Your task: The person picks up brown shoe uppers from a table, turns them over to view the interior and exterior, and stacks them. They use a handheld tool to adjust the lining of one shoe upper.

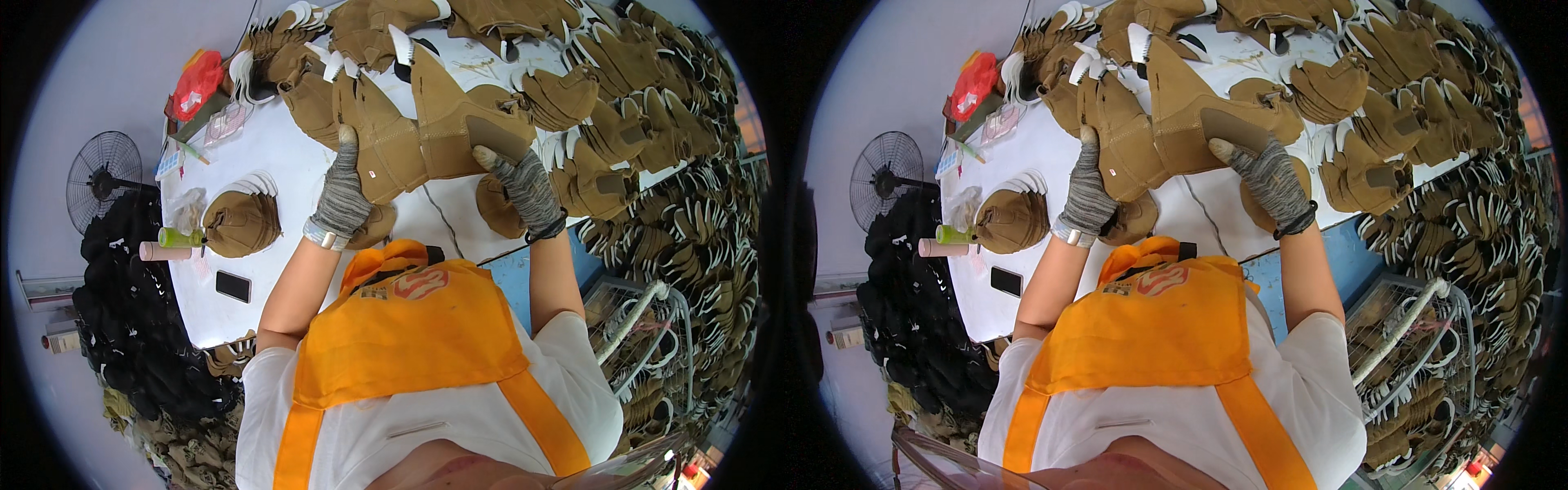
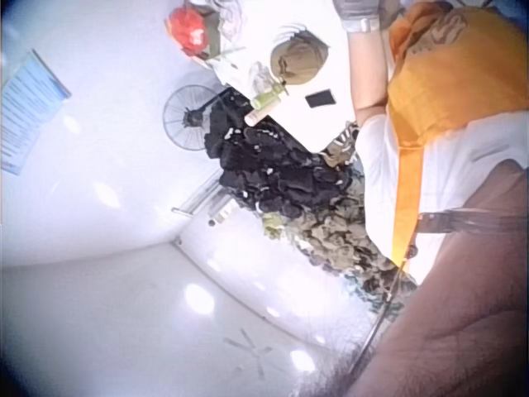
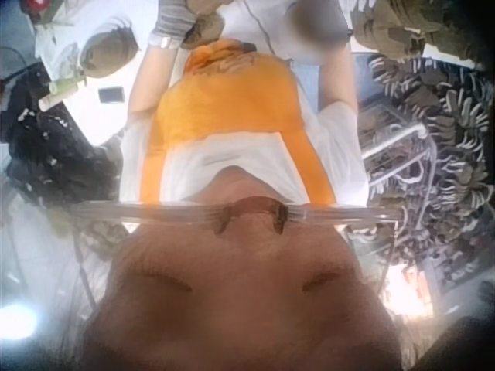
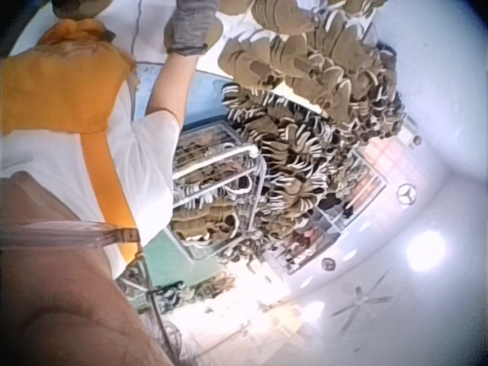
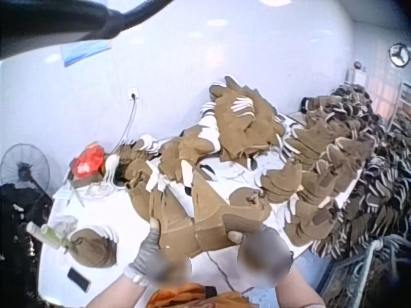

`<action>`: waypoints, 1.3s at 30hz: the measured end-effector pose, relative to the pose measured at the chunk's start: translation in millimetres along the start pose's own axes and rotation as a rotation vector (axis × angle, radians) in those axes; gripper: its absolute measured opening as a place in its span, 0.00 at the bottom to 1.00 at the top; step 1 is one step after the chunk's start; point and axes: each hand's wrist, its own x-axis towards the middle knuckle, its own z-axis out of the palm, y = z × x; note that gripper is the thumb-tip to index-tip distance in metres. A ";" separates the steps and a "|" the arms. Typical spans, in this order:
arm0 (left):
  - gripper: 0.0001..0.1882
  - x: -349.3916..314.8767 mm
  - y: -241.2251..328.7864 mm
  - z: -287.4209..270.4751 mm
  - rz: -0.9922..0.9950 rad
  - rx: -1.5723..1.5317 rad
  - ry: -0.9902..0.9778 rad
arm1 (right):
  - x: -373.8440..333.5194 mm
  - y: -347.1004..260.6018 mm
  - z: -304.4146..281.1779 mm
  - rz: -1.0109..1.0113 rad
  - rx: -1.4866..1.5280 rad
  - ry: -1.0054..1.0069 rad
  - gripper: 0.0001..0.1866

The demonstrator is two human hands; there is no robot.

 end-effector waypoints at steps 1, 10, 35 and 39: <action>0.42 2.7 -4.9 -2.3 0.000 -0.002 -0.004 | -0.2 0.0 2.8 0.007 0.035 -0.007 0.29; 0.41 90.5 -95.5 -37.2 -0.297 -0.342 0.354 | 24.8 6.5 30.2 -0.428 -0.817 0.081 0.21; 0.32 119.2 -157.7 -74.0 -0.589 -0.017 0.677 | 168.5 158.4 -74.6 0.396 -0.990 0.177 0.35; 0.27 95.5 -150.1 -75.1 -0.532 -0.115 0.541 | 169.0 157.7 -88.0 0.079 -1.136 0.224 0.31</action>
